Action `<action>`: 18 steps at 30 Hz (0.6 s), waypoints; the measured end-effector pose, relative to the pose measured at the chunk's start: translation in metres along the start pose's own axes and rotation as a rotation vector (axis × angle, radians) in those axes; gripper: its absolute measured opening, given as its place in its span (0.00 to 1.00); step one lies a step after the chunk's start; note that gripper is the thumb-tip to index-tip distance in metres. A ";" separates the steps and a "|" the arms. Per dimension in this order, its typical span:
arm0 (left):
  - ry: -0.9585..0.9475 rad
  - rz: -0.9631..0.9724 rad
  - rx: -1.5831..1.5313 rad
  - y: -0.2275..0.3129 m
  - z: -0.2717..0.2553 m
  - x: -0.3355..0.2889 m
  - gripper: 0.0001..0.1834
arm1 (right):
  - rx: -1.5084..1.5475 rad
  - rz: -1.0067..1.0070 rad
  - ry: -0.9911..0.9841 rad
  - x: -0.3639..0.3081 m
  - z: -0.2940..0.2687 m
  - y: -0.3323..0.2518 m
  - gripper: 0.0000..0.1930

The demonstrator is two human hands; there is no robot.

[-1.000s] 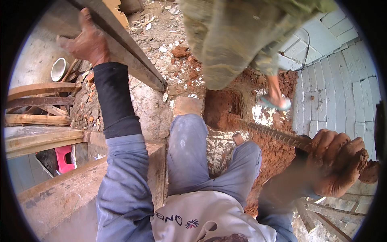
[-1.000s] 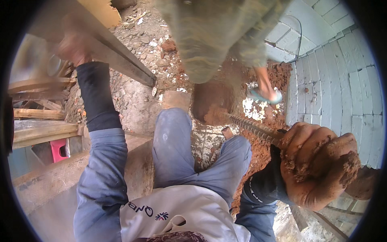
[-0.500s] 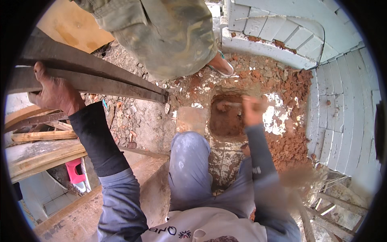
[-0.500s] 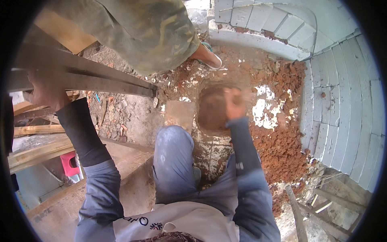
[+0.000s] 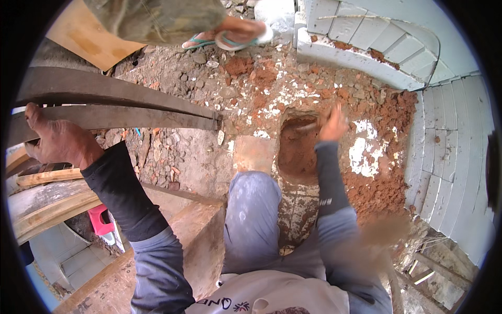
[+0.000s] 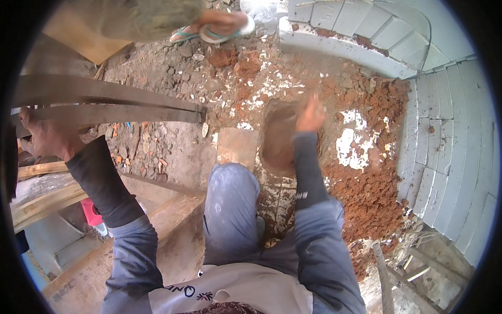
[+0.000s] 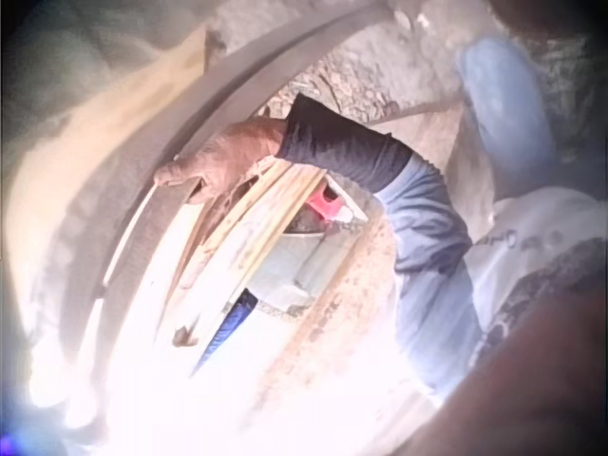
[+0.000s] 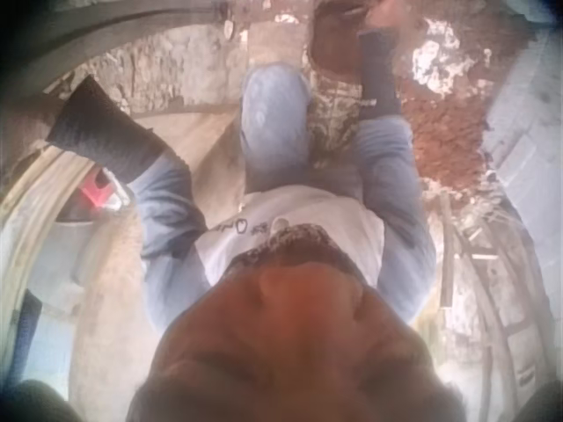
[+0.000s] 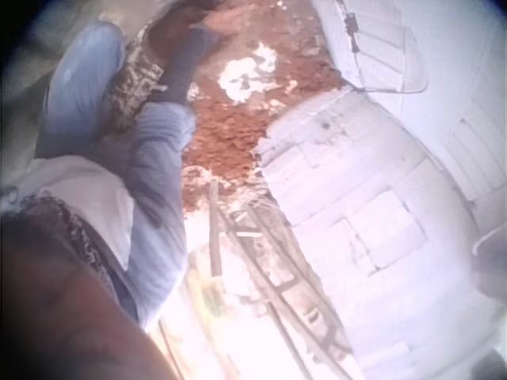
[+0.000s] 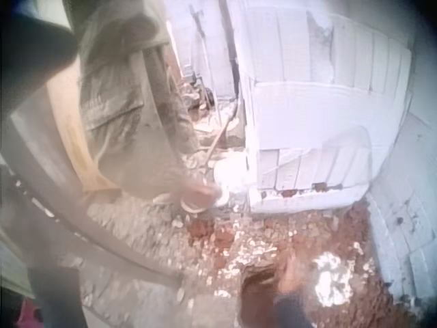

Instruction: The person kneels on a debris-covered floor and uses a pickaxe to break up the ground, creating a hole. They then use their hands to clear loose dirt and debris from the hole, repeating the process of breaking and clearing.

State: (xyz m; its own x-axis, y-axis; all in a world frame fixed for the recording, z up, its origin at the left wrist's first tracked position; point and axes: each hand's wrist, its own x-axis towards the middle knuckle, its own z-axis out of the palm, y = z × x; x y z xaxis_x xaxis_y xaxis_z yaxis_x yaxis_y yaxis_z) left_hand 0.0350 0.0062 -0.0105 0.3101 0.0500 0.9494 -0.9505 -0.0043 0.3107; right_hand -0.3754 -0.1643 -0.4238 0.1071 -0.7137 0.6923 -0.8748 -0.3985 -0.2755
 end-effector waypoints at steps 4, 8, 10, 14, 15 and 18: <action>-0.056 0.059 0.152 -0.004 0.001 -0.003 0.23 | 0.646 0.285 -0.299 0.072 0.061 -0.001 0.17; -0.016 -0.051 -0.071 -0.015 -0.004 0.004 0.26 | 0.963 0.479 -0.446 0.067 0.042 -0.025 0.16; 0.032 -0.109 -0.142 -0.006 -0.001 0.004 0.27 | 0.396 -0.186 -0.224 0.027 0.004 -0.023 0.13; 0.144 -0.233 -0.201 0.030 0.008 -0.009 0.30 | 0.605 0.061 -0.295 -0.063 -0.113 -0.048 0.11; 0.136 -0.180 -0.204 0.021 0.006 -0.003 0.30 | 0.838 0.372 -0.373 -0.072 -0.144 -0.061 0.04; 0.139 -0.166 -0.269 0.005 0.006 0.001 0.33 | 1.079 0.786 -0.468 -0.049 -0.202 -0.068 0.15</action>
State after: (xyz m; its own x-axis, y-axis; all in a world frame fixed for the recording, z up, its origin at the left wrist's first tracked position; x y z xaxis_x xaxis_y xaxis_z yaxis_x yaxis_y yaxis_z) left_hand 0.0305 0.0005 -0.0073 0.4729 0.1641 0.8657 -0.8643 0.2777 0.4195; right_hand -0.4162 0.0141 -0.3039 0.0988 -0.9900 -0.1010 -0.0163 0.0998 -0.9949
